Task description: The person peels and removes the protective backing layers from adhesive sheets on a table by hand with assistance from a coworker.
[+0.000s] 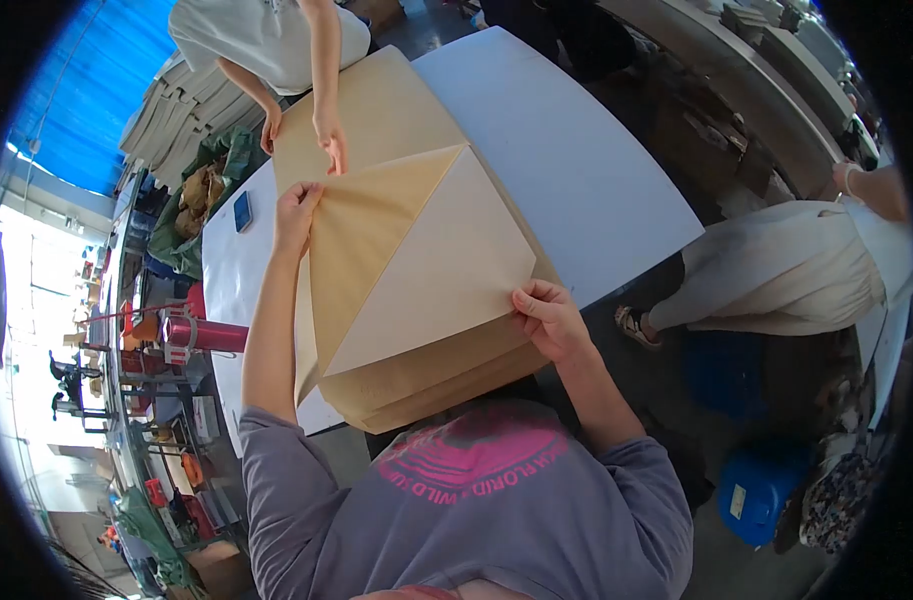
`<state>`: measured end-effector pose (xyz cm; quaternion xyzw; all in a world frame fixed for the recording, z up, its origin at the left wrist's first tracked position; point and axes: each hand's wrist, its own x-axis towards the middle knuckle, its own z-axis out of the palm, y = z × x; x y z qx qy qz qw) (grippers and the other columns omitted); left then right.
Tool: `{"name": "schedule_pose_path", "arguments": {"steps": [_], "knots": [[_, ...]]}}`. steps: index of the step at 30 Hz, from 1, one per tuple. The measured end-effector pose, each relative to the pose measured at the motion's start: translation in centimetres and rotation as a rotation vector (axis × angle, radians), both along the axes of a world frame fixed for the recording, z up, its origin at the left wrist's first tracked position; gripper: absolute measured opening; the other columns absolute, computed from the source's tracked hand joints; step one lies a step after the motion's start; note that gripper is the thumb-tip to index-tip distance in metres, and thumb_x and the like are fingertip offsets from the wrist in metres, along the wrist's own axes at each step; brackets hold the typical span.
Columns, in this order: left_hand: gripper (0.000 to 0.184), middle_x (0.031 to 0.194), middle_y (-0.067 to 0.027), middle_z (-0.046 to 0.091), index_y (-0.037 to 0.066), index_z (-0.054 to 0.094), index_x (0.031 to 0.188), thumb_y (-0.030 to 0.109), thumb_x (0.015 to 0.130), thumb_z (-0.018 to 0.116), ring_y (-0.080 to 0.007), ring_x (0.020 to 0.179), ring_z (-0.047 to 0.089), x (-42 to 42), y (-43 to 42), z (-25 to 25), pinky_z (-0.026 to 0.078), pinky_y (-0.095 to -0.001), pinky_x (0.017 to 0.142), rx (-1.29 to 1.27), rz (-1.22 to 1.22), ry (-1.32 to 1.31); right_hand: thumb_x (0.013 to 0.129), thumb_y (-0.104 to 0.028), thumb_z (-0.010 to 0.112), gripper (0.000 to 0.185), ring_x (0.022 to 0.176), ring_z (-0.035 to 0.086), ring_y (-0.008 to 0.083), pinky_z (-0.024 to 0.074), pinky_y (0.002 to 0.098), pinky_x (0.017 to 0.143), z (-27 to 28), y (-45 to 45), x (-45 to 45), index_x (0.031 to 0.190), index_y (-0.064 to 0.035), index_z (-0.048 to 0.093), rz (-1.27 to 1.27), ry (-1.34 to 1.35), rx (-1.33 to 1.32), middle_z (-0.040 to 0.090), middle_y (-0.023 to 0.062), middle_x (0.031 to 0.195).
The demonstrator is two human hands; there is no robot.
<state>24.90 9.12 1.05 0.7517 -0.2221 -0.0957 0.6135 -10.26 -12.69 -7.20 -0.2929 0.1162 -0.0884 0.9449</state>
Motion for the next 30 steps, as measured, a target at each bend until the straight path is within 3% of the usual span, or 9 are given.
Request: {"name": "schedule_pose_path", "arguments": {"steps": [5,9,12,14,16,18,22,24,30], "knots": [[0.02,0.079,-0.0009,0.061,-0.002,0.063,0.089,0.018,0.089,0.062,-0.0071,0.07,0.053,-0.8,-0.4,1.4,0.044,-0.0217,0.065,0.048,-0.004,0.045,0.088,-0.009,0.061,0.006,0.076,0.062,0.0135,0.0507,0.0281,0.072,-0.1,0.4,-0.2,0.086,-0.004,0.062,0.012,0.062,-0.016,0.065,0.0059,0.086],[0.027,0.092,-0.007,0.062,-0.002,0.06,0.102,0.023,0.091,0.059,-0.0114,0.08,0.055,0.2,0.2,0.5,0.045,-0.0255,0.074,0.059,0.064,-0.021,0.087,-0.011,0.063,0.007,0.07,0.06,0.0118,0.0501,0.0254,0.066,0.4,0.9,-0.3,0.087,-0.0039,0.062,0.004,0.071,-0.006,0.064,0.0045,0.083],[0.038,0.111,-0.0156,0.058,0.0,0.055,0.116,0.03,0.093,0.053,-0.0222,0.098,0.055,-2.8,0.5,3.4,0.042,-0.0306,0.086,0.228,0.24,-0.626,0.087,-0.012,0.065,0.009,0.063,0.057,0.0097,0.0473,0.0232,0.059,1.0,1.8,0.5,0.085,-0.0039,0.062,-0.016,0.115,-0.028,0.063,0.0033,0.079],[0.051,0.129,-0.0186,0.049,0.002,0.049,0.126,0.041,0.092,0.049,-0.0293,0.119,0.046,-7.6,1.9,7.7,0.031,-0.0414,0.1,0.269,-0.068,-0.738,0.087,-0.012,0.064,0.009,0.064,0.057,0.0096,0.0466,0.0226,0.059,1.1,2.0,1.3,0.087,-0.0034,0.061,0.006,0.089,-0.05,0.063,0.0032,0.078],[0.053,0.134,-0.0138,0.047,0.006,0.049,0.128,0.044,0.092,0.048,-0.0261,0.13,0.038,-13.9,3.5,11.6,0.016,-0.0502,0.107,0.719,-0.285,-0.861,0.087,-0.012,0.064,0.008,0.064,0.057,0.0091,0.0451,0.0219,0.058,1.5,2.3,2.0,0.088,-0.0036,0.061,-0.007,0.083,-0.038,0.063,0.0029,0.078],[0.052,0.136,-0.0108,0.046,0.011,0.048,0.131,0.046,0.093,0.043,-0.0211,0.133,0.035,-17.7,4.8,11.7,0.001,-0.0588,0.106,1.032,-0.298,-0.985,0.088,-0.011,0.063,0.008,0.064,0.056,0.0087,0.0437,0.0211,0.058,2.1,2.6,2.3,0.088,-0.0039,0.061,-0.004,0.076,-0.044,0.062,0.0025,0.077],[0.049,0.141,-0.0087,0.041,0.018,0.044,0.136,0.03,0.089,0.05,-0.0221,0.134,0.034,-20.6,5.2,10.6,0.0,-0.0629,0.104,1.294,-0.055,-1.107,0.087,-0.012,0.063,0.008,0.064,0.055,0.008,0.042,0.0206,0.059,2.6,2.7,2.9,0.089,-0.0044,0.061,-0.027,0.1,-0.081,0.062,0.0017,0.077],[0.051,0.142,-0.0103,0.04,0.019,0.043,0.137,0.019,0.086,0.05,-0.022,0.133,0.035,-20.8,5.9,7.3,-0.001,-0.0654,0.103,1.369,0.04,-1.216,0.087,-0.012,0.064,0.008,0.064,0.054,0.0077,0.0419,0.0205,0.059,2.8,2.5,2.8,0.089,-0.0044,0.061,-0.05,0.109,-0.091,0.061,0.0014,0.077],[0.062,0.144,-0.0144,0.035,0.021,0.038,0.141,0.01,0.081,0.049,-0.0352,0.133,0.032,-25.2,4.9,3.2,0.003,-0.0665,0.103,1.322,0.122,-0.967,0.087,-0.012,0.064,0.009,0.063,0.053,0.0072,0.0418,0.0196,0.058,3.5,0.5,-0.1,0.088,-0.0034,0.062,-0.077,0.106,-0.305,0.06,0.0008,0.076]]}}
